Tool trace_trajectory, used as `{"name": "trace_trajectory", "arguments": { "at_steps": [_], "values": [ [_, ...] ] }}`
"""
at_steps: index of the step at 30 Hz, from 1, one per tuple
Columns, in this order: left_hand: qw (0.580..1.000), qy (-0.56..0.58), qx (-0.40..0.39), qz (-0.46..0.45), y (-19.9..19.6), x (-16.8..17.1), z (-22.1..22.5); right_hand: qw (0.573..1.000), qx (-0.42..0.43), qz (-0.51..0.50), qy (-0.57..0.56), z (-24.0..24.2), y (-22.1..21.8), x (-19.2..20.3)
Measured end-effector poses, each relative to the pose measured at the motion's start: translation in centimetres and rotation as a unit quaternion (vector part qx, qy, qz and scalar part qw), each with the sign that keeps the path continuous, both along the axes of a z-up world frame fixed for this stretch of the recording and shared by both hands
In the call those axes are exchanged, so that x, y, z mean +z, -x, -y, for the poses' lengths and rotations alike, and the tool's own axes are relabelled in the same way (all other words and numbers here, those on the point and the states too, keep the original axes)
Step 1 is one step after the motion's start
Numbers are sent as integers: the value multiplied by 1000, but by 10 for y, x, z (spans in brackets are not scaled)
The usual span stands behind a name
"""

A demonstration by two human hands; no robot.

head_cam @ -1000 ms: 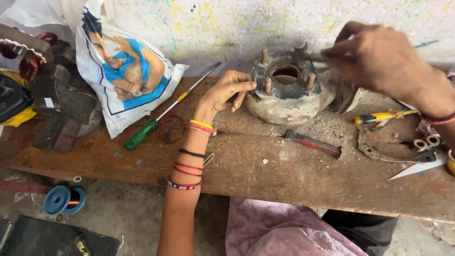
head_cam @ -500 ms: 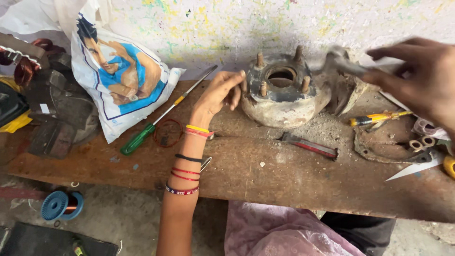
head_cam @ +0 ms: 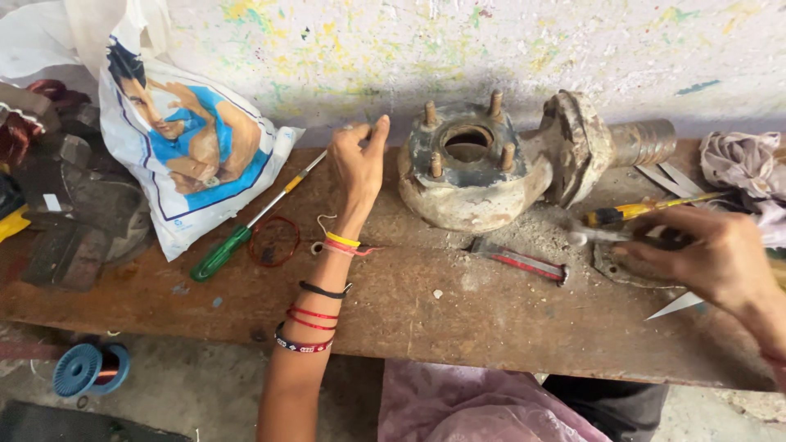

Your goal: The person cleans a metal mechanical part with a cloth, then uses a screwdriver and hammer to adjust components. They place a gasket onto the part and continue tapping and prying with tools to secure it.

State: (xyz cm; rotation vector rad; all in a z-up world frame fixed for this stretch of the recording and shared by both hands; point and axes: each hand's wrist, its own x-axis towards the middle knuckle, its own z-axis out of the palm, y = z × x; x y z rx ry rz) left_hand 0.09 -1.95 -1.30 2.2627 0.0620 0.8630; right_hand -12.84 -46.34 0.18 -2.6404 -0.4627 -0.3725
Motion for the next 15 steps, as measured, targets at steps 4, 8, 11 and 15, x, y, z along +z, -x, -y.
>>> {"name": "trace_trajectory", "arguments": {
  "at_steps": [4, 8, 11, 15],
  "values": [
    [989, 83, -66, 98, -9, -13, -2, 998, 23, 35, 40, -25, 6, 11],
    [982, 58, -82, 162, -10, -13, -4, 999, 28, -10, 25, -18, -1, 22],
    [980, 164, -83, 73, -7, -8, 0, 998, -54, 41, -6, 3, -16, 26],
    [974, 212, -68, 42, -1, -1, -1, 985, 7, 74, 155, 8, -36, 13]
  ]
}}
